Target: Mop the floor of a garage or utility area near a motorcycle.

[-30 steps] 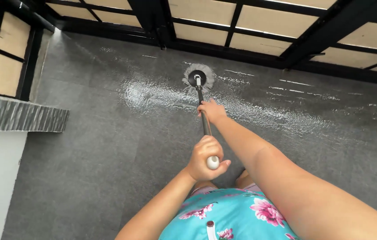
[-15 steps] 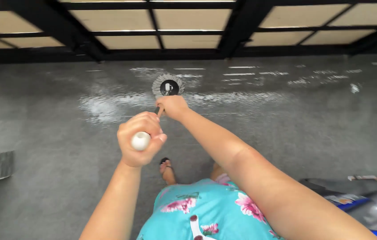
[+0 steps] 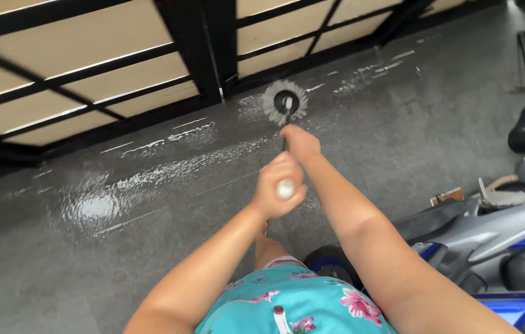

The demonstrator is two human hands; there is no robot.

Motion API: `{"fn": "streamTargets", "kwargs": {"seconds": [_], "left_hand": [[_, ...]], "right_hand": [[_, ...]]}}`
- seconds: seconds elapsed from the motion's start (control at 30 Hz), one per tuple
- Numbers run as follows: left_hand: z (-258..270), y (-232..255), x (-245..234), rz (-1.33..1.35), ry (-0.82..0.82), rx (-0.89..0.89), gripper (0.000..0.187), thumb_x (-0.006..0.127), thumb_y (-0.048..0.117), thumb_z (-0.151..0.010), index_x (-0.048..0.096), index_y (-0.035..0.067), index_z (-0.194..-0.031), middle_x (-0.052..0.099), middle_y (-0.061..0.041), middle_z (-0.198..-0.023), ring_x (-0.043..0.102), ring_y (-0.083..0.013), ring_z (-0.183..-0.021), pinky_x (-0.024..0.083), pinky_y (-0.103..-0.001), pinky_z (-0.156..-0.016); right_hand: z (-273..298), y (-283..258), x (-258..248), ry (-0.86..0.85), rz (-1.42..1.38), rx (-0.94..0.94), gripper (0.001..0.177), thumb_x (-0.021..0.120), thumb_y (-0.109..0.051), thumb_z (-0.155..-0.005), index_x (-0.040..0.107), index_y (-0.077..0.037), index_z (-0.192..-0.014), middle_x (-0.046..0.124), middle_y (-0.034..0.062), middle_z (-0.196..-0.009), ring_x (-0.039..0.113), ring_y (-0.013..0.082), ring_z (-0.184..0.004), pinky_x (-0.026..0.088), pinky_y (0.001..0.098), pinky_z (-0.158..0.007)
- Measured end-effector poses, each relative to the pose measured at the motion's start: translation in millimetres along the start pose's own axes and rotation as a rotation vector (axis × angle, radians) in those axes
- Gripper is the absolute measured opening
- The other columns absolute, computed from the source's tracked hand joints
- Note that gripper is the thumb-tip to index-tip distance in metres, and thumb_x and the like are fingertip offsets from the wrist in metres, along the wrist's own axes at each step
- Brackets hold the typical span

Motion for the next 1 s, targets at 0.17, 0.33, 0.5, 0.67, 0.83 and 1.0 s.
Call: {"fn": "streamTargets", "kwargs": {"seconds": [0.17, 0.33, 0.5, 0.67, 0.83, 1.0], "left_hand": [[-59, -82, 36, 0.115, 0.128, 0.006, 0.014, 0.068, -0.001, -0.076, 0.056, 0.007, -0.079, 0.061, -0.006, -0.085, 0.06, -0.0218, -0.083, 0.05, -0.034, -0.08], [-47, -92, -16, 0.027, 0.079, -0.208, 0.012, 0.068, -0.001, -0.079, 0.064, 0.006, -0.086, 0.063, -0.004, -0.081, 0.062, -0.0178, -0.079, 0.051, -0.031, -0.076], [9, -23, -61, -0.113, -0.093, -0.045, 0.014, 0.071, 0.002, -0.074, 0.058, 0.008, -0.076, 0.067, -0.006, -0.088, 0.065, -0.0239, -0.087, 0.051, -0.036, -0.084], [71, 43, -135, -0.196, -0.09, -0.116, 0.017, 0.071, 0.002, -0.074, 0.055, 0.008, -0.075, 0.066, -0.004, -0.082, 0.066, -0.0239, -0.083, 0.051, -0.038, -0.088], [124, 123, -253, -0.212, 0.164, -0.101, 0.015, 0.069, -0.001, -0.073, 0.056, 0.007, -0.072, 0.066, -0.005, -0.078, 0.068, -0.0223, -0.083, 0.053, -0.035, -0.081], [190, 200, -364, -0.154, 0.519, -0.137, 0.015, 0.062, -0.007, -0.078, 0.055, 0.003, -0.069, 0.065, -0.008, -0.072, 0.063, -0.0175, -0.068, 0.052, -0.029, -0.066]], "right_hand": [[-12, 59, -55, 0.043, -0.05, 0.25, 0.052, 0.067, -0.027, -0.09, 0.056, -0.025, -0.141, 0.064, 0.0068, -0.138, 0.061, 0.0312, -0.125, 0.049, 0.0439, -0.102], [3, 59, -32, -0.036, -0.024, 0.274, 0.088, 0.079, -0.025, -0.081, 0.034, -0.02, -0.156, 0.053, 0.0146, -0.149, 0.054, 0.0353, -0.133, 0.045, 0.0461, -0.106], [-9, 3, 34, 0.034, -0.023, 0.017, 0.079, 0.073, -0.019, -0.087, 0.036, -0.022, -0.157, 0.034, 0.0234, -0.16, 0.047, 0.0417, -0.133, 0.045, 0.0463, -0.104], [8, -104, 83, -0.036, -0.055, -0.2, 0.032, 0.073, -0.025, -0.095, 0.063, -0.015, -0.123, 0.055, 0.0194, -0.14, 0.056, 0.0372, -0.129, 0.048, 0.0455, -0.102], [45, -264, 137, -0.108, -0.307, -0.454, 0.018, 0.078, -0.017, -0.086, 0.069, -0.007, -0.097, 0.073, 0.0116, -0.104, 0.066, 0.0325, -0.115, 0.054, 0.0414, -0.095], [76, -444, 203, -0.313, -0.44, -0.728, 0.018, 0.078, -0.004, -0.076, 0.071, -0.008, -0.093, 0.073, 0.0097, -0.097, 0.069, 0.0329, -0.095, 0.055, 0.0399, -0.082]]}}
Point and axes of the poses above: each hand's wrist, its own z-axis away from the middle knuckle, its own x-axis out of the palm, y = z × x, the point moved 3 cm from there along -z, towards the middle knuckle
